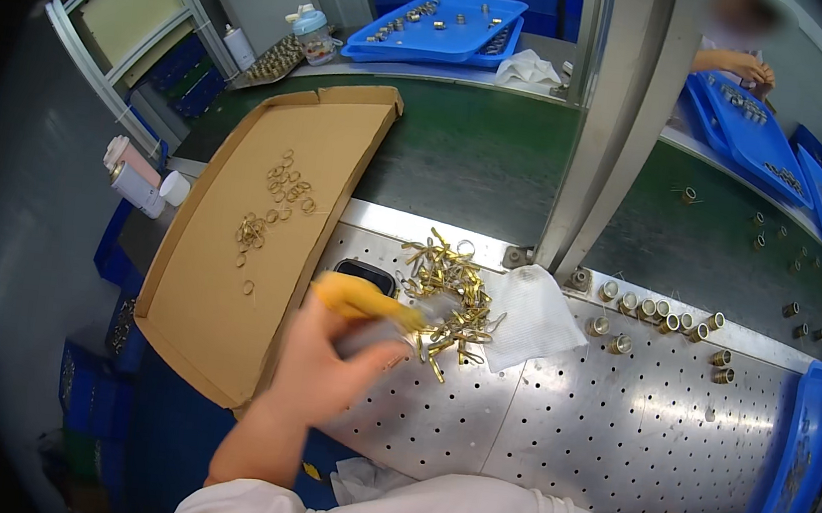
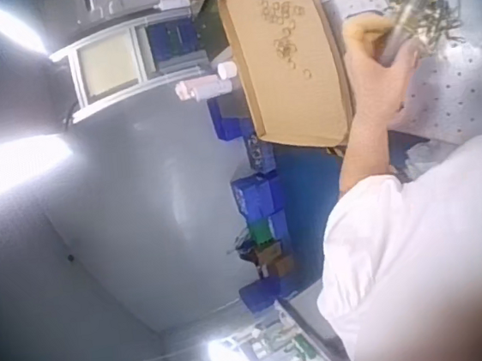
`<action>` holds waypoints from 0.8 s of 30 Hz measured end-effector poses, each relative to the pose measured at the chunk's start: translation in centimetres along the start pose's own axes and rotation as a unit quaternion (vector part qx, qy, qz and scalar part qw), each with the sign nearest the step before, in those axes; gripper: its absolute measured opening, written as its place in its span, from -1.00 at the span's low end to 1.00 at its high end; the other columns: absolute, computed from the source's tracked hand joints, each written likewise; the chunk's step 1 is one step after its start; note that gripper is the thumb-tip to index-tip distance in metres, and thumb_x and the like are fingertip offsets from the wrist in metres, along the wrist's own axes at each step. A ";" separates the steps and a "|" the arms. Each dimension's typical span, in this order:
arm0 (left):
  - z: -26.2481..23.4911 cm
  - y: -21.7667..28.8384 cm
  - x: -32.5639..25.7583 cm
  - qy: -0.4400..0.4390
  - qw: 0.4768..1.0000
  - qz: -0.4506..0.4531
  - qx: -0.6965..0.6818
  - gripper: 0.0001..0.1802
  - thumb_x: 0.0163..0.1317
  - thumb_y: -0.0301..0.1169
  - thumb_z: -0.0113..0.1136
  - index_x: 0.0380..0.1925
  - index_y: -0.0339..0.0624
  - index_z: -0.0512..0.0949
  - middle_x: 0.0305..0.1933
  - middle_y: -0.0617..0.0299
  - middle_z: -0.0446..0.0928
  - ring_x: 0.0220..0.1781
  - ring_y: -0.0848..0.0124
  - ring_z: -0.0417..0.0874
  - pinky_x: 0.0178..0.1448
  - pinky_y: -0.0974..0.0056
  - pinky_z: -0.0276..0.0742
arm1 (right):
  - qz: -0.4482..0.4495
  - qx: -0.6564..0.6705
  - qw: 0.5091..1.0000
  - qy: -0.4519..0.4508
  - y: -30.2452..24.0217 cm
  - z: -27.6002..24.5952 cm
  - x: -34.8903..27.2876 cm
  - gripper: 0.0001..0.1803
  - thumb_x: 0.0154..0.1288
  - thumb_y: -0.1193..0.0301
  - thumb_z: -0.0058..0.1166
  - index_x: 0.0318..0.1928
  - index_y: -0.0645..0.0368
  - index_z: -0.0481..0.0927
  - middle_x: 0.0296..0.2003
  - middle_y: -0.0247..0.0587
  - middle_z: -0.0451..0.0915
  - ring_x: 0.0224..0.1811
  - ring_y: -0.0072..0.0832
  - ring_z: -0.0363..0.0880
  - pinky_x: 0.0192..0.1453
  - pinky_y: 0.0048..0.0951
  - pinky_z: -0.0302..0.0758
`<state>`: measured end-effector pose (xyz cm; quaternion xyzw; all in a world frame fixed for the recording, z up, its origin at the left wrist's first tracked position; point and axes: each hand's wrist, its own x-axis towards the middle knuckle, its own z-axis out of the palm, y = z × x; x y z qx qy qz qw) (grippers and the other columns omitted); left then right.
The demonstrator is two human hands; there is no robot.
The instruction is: The person uses a handheld metal tool to press small brass components into cylindrical metal casings. They pick up a casing, insert the brass piece, and apply pressure with the tool to secure it. The finished parts are placed on a perforated metal tray, while raw materials are kept in a cardboard box and a blue bin.
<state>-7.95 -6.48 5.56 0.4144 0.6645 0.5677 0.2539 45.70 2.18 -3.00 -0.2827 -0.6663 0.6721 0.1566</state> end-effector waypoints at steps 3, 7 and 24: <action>-6.2 -1.9 1.6 0.121 0.973 -0.002 0.194 -0.59 -0.05 -0.50 0.33 -0.20 -0.25 0.37 -0.26 0.11 0.52 -0.21 0.36 0.57 -0.10 0.31 0.48 | 0.210 -0.084 0.929 0.292 10.5 -0.4 -6.1 -0.74 -0.12 0.50 0.20 -0.33 0.32 0.56 -0.42 0.01 0.56 -0.50 -0.25 0.54 -0.40 -0.38 0.50; -15.4 -4.6 2.5 0.132 0.895 -0.006 0.426 -0.67 -0.07 -0.54 0.31 -0.28 -0.27 0.42 -0.34 0.04 0.54 -0.29 0.23 0.60 -0.23 0.29 0.48 | 0.229 -0.204 0.807 0.505 27.4 -3.3 -11.2 -0.69 -0.14 0.55 0.19 -0.27 0.33 0.54 -0.34 0.02 0.56 -0.40 -0.21 0.56 -0.29 -0.38 0.50; -8.2 -0.2 0.1 0.043 0.902 0.146 0.404 -0.60 0.01 -0.65 0.07 -0.07 -0.27 0.45 -0.15 -0.03 0.47 -0.11 0.03 0.48 -0.05 0.21 0.39 | 0.248 -0.203 0.925 0.202 -9.2 -0.3 -3.9 -0.75 0.01 0.45 0.27 -0.30 0.35 0.62 -0.37 -0.11 0.64 -0.31 -0.44 0.62 -0.17 -0.49 0.52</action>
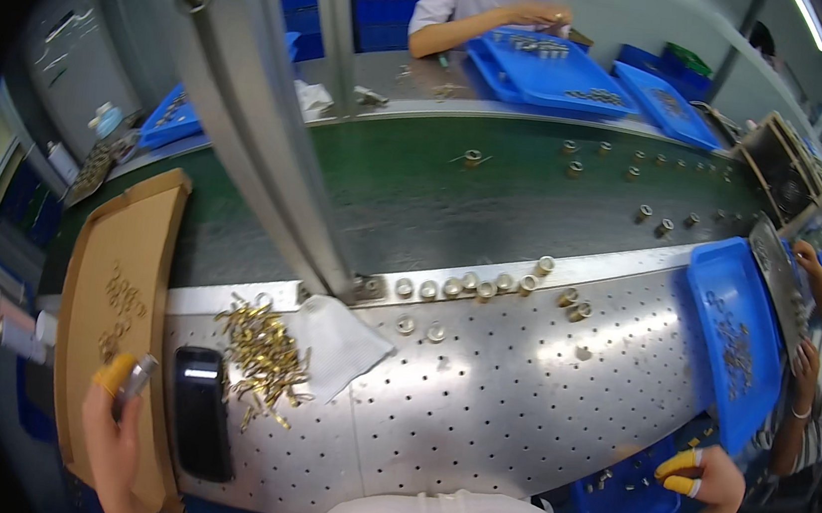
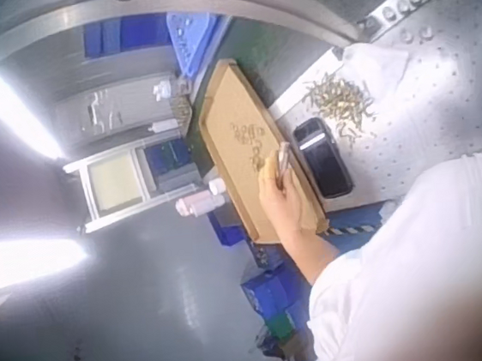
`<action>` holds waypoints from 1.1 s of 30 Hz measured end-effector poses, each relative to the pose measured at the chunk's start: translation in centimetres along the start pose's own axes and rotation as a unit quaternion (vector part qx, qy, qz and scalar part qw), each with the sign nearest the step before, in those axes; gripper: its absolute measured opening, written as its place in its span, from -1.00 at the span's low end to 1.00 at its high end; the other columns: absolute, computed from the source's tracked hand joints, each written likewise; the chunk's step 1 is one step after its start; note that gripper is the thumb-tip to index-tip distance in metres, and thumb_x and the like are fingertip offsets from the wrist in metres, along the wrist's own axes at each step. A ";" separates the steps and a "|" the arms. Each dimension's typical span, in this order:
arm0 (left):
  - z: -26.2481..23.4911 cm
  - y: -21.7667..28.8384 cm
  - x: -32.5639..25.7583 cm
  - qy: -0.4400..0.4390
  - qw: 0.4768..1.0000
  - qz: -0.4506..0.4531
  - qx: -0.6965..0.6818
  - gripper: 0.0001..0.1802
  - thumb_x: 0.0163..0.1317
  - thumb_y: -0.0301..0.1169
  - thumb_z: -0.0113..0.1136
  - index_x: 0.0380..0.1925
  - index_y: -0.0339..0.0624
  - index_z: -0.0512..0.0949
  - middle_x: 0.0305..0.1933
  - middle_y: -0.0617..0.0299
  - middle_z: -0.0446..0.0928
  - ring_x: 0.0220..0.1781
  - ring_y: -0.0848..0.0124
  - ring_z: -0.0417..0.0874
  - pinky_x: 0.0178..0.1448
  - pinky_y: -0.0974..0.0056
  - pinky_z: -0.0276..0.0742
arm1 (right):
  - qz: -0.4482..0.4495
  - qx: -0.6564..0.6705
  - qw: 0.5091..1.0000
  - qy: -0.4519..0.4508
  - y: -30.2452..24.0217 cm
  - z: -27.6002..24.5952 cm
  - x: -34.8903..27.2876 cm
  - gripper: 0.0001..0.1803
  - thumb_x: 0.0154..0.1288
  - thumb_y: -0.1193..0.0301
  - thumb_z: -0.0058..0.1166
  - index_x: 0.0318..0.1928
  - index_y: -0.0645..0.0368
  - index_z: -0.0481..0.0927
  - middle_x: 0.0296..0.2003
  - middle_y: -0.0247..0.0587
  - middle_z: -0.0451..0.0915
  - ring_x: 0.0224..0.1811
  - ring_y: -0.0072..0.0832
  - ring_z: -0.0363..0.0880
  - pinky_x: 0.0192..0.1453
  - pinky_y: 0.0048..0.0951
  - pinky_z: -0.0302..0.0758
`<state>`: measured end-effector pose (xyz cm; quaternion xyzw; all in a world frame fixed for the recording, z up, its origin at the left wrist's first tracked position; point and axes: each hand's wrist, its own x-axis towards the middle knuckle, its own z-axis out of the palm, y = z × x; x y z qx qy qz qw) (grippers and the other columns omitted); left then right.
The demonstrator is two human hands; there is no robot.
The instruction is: The person uses a handheld metal tool to press small brass components into cylindrical metal casings. They pick up a casing, insert the brass piece, and apply pressure with the tool to secure it. The finished parts are placed on a perforated metal tray, while raw materials are kept in a cardboard box and a blue bin.
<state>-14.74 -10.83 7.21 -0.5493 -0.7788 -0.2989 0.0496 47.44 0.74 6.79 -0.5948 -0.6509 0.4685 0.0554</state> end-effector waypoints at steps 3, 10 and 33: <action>5.3 6.0 0.7 -0.064 0.991 0.071 -0.097 -0.64 0.00 -0.60 0.10 -0.11 -0.27 0.48 -0.19 -0.01 0.50 -0.18 0.09 0.52 -0.10 0.23 0.41 | -0.274 0.023 0.957 -0.096 -5.8 -2.5 4.9 -0.72 0.02 0.36 0.29 -0.31 0.32 0.62 -0.36 -0.10 0.64 -0.30 -0.33 0.64 -0.18 -0.44 0.52; 10.5 15.7 2.7 -0.265 0.902 0.176 -0.292 -0.61 -0.06 -0.55 0.23 -0.13 -0.24 0.51 -0.30 0.06 0.52 -0.31 0.17 0.54 -0.20 0.30 0.45 | -0.348 -0.021 0.923 0.162 -17.3 -0.5 30.6 -0.74 0.22 0.41 0.03 -0.10 0.23 0.56 -0.22 -0.17 0.60 -0.20 -0.45 0.57 -0.12 -0.46 0.46; 15.8 11.5 1.0 -0.373 0.789 -0.043 -0.486 -0.61 0.13 -0.53 0.14 -0.01 -0.38 0.37 -0.10 0.13 0.50 -0.05 0.45 0.50 0.09 0.36 0.35 | -0.389 0.006 0.918 -0.076 -18.2 13.6 19.1 -0.81 0.04 0.49 0.22 -0.26 0.16 0.58 -0.36 -0.14 0.59 -0.39 -0.27 0.55 -0.32 -0.44 0.49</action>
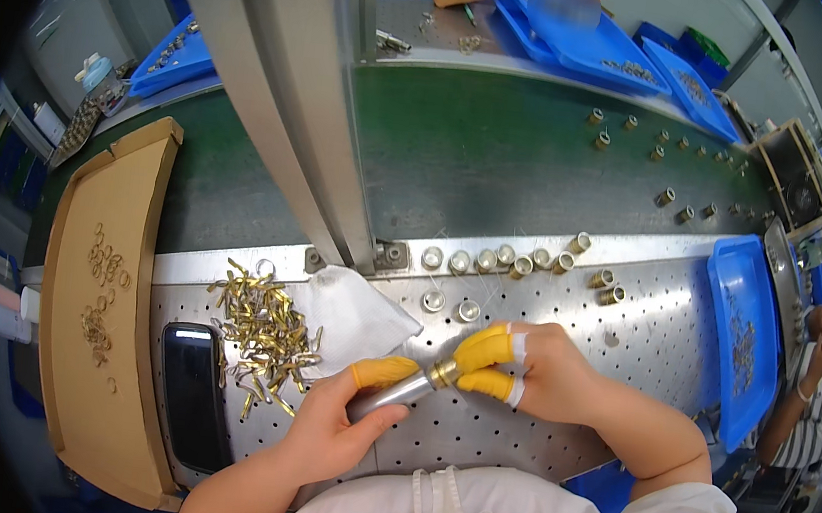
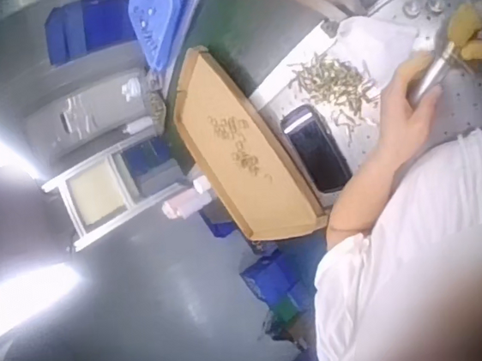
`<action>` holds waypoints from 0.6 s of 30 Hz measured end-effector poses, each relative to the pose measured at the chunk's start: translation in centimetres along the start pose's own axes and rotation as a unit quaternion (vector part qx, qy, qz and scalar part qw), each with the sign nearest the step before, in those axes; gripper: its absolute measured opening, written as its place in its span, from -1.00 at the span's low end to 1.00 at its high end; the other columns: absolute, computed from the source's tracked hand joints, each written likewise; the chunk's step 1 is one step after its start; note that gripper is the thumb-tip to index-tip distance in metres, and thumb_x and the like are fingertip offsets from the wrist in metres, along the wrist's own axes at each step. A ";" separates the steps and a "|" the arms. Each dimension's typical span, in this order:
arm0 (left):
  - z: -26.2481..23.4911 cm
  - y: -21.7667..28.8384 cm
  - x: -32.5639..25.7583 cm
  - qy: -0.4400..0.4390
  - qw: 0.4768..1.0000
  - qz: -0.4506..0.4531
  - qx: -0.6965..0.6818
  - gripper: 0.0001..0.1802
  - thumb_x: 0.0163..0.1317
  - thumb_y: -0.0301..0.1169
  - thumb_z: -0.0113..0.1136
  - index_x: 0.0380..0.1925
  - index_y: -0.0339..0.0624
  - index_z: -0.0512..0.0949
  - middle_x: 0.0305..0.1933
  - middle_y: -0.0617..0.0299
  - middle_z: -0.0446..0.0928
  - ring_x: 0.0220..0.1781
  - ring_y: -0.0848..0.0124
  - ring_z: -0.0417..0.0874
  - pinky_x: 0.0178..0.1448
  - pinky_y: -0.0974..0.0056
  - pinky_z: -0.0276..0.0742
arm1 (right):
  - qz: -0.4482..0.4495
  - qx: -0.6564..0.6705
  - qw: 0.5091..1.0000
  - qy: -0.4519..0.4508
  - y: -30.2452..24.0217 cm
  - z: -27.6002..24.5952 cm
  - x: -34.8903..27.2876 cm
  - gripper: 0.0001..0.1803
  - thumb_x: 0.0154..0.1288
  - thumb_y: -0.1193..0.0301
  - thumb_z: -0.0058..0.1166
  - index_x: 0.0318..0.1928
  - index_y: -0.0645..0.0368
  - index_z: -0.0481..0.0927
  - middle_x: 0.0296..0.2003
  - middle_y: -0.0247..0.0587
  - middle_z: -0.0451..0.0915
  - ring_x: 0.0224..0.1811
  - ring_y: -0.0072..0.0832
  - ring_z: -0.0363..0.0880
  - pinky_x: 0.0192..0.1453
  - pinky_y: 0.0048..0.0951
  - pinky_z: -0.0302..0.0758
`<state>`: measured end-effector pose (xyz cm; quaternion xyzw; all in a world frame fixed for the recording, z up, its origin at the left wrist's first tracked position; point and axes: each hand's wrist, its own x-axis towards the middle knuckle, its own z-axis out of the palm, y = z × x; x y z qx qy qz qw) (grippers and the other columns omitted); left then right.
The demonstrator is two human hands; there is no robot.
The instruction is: The person uses a handheld metal tool to press small brass components into cylindrical metal casings. They pick up a casing, insert the brass piece, and apply pressure with the tool to secure it. The finished parts are placed on a perforated metal tray, while raw materials are kept in a cardboard box and a blue bin.
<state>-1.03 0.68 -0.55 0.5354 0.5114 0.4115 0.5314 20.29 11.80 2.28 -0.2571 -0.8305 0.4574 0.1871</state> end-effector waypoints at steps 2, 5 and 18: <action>0.4 0.2 -0.2 0.006 1.000 0.005 0.009 -0.62 0.12 -0.53 0.16 -0.04 -0.37 0.40 -0.13 0.11 0.52 -0.07 0.42 0.52 0.06 0.35 0.38 | -0.007 -0.011 1.000 0.005 0.3 0.4 -0.8 -0.79 0.05 0.46 0.22 -0.26 0.19 0.55 -0.42 -0.17 0.57 -0.40 -0.35 0.56 -0.32 -0.46 0.48; 0.9 0.7 -0.1 0.042 0.987 0.088 0.127 -0.64 0.05 -0.55 0.20 -0.10 -0.34 0.45 -0.20 0.08 0.55 -0.15 0.31 0.57 -0.03 0.33 0.43 | 0.066 0.130 0.988 0.059 0.1 1.1 -1.3 -0.80 0.08 0.44 0.21 -0.28 0.21 0.54 -0.43 -0.21 0.56 -0.43 -0.45 0.55 -0.34 -0.46 0.47; 1.7 0.5 0.6 0.055 0.940 0.218 0.257 -0.65 -0.10 -0.58 0.25 -0.21 -0.27 0.52 -0.29 0.07 0.52 -0.33 0.13 0.55 -0.28 0.23 0.50 | 0.199 0.259 0.941 -0.085 1.5 0.9 -1.3 -0.82 0.21 0.40 0.10 -0.30 0.28 0.51 -0.46 -0.32 0.54 -0.42 -0.63 0.49 -0.31 -0.60 0.44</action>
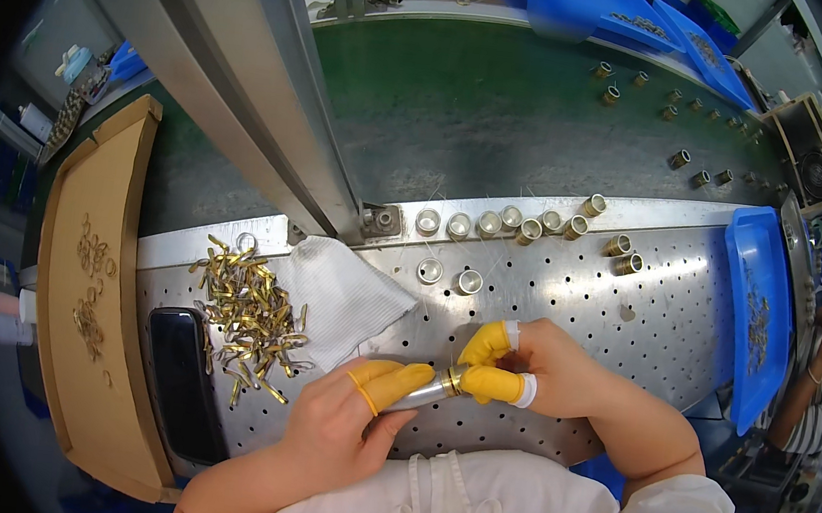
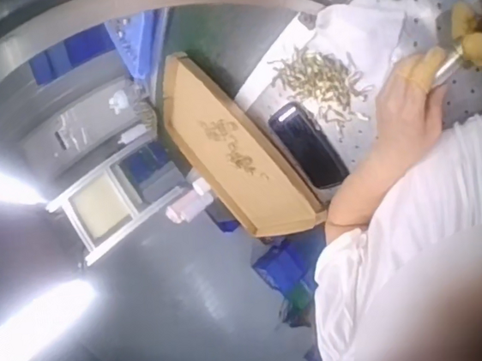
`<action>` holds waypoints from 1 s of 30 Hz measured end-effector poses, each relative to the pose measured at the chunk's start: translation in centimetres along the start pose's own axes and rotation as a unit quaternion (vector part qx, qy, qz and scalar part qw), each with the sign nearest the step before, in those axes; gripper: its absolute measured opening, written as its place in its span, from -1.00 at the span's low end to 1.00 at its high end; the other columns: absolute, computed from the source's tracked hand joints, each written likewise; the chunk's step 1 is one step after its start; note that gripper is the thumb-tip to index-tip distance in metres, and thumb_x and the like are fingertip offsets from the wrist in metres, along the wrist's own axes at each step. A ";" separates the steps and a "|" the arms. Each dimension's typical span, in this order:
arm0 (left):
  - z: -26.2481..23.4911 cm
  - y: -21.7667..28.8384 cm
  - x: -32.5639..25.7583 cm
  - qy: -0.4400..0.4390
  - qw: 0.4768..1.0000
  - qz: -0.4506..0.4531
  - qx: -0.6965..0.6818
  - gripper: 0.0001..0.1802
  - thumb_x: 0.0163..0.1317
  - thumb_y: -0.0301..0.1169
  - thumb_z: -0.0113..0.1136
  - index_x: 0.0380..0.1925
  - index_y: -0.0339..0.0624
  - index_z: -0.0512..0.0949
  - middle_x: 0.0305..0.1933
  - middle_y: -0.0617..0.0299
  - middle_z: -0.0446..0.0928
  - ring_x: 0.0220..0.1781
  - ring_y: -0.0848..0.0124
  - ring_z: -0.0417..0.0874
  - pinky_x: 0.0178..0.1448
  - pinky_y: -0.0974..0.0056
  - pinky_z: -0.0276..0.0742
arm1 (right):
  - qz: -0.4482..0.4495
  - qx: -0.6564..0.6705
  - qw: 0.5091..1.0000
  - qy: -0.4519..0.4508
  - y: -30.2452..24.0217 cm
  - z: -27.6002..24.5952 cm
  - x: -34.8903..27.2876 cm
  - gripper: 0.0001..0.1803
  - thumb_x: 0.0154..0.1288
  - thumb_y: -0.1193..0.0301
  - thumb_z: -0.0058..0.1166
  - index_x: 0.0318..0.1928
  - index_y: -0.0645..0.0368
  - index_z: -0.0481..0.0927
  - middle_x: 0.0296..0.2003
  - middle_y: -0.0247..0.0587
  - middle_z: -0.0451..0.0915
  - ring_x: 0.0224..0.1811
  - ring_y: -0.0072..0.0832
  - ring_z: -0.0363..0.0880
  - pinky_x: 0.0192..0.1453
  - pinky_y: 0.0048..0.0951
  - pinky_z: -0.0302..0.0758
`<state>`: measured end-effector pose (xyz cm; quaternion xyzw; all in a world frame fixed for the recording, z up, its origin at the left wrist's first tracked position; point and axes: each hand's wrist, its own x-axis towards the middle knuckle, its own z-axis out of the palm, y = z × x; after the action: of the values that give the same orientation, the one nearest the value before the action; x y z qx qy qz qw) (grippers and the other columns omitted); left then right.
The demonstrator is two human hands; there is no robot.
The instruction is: The person uses a handheld metal tool to press small brass components into cylindrical metal casings. They pick up a casing, insert the brass piece, and apply pressure with the tool to secure it. The finished parts are placed on a perforated metal tray, while raw materials are kept in a cardboard box and a blue bin.
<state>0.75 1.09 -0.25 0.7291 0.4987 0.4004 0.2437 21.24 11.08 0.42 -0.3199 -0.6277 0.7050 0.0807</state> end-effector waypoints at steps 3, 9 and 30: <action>0.0 0.0 0.1 -0.015 1.000 0.014 -0.008 -0.65 -0.09 -0.57 0.24 -0.20 -0.28 0.52 -0.29 0.08 0.50 -0.33 0.13 0.55 -0.27 0.23 0.51 | 0.029 0.027 0.999 -0.002 -0.4 0.0 0.0 -0.83 0.21 0.39 0.11 -0.34 0.28 0.51 -0.49 -0.31 0.54 -0.45 -0.62 0.49 -0.34 -0.60 0.43; -0.1 0.2 0.2 -0.035 0.999 0.026 0.002 -0.69 -0.09 -0.55 0.25 -0.25 -0.31 0.55 -0.29 0.04 0.54 -0.34 0.15 0.59 -0.27 0.26 0.51 | 0.031 0.060 0.998 0.007 -0.7 0.1 -0.3 -0.82 0.22 0.39 0.10 -0.36 0.28 0.51 -0.53 -0.30 0.53 -0.51 -0.63 0.50 -0.41 -0.61 0.41; 0.1 -0.2 -0.3 -0.050 0.991 0.108 0.065 -0.47 -0.26 -0.62 0.11 -0.16 0.01 0.60 -0.26 0.06 0.41 -0.43 0.24 0.47 -0.34 0.35 0.48 | 0.032 0.068 0.997 0.000 -0.6 0.2 -0.3 -0.80 0.25 0.39 0.05 -0.41 0.28 0.48 -0.59 -0.29 0.51 -0.55 -0.62 0.48 -0.45 -0.58 0.40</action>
<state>0.69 0.90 -0.53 0.8119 0.4295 0.3542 0.1757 21.24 10.91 1.08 -0.3336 -0.5675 0.7485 0.0792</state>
